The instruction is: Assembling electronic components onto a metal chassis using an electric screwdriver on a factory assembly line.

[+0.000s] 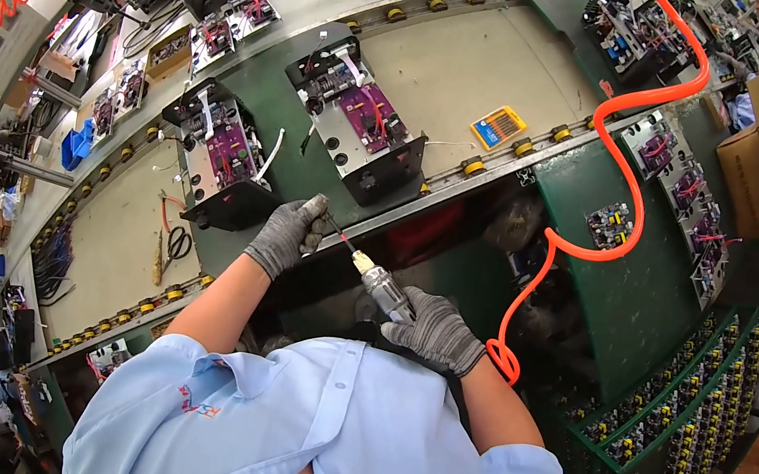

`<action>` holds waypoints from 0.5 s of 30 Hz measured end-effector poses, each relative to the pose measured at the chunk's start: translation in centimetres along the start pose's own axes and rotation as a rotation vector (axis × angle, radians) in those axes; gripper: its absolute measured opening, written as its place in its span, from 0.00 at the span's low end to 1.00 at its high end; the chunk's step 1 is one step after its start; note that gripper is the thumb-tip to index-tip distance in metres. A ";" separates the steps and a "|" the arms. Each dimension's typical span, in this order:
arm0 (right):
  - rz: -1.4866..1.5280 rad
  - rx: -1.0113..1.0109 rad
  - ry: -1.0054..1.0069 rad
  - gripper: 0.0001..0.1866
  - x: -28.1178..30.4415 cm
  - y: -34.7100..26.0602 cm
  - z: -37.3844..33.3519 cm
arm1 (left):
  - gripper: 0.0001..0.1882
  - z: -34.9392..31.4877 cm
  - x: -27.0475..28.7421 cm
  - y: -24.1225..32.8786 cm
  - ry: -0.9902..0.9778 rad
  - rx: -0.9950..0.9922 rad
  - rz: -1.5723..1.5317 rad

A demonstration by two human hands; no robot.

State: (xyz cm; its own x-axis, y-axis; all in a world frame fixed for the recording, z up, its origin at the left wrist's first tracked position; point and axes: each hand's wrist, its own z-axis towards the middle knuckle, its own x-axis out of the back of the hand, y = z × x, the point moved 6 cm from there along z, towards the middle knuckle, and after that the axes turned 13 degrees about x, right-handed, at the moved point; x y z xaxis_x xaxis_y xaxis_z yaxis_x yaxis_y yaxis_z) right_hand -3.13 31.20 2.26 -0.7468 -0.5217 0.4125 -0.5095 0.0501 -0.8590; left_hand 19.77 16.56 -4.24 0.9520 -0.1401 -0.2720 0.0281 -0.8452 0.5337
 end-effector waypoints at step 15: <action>1.056 0.071 0.089 0.23 -4.4 3.4 -0.2 | 0.24 1.8 -0.8 1.9 0.081 -0.055 0.400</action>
State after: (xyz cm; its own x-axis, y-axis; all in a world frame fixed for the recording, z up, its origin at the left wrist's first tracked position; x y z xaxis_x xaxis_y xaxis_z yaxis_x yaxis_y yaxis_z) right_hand -1.62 33.82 -2.45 -0.8261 -0.1782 -0.5346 0.4396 0.3899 -0.8092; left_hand 18.51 14.15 -4.47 0.9120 -0.4092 0.0284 -0.3350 -0.7031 0.6273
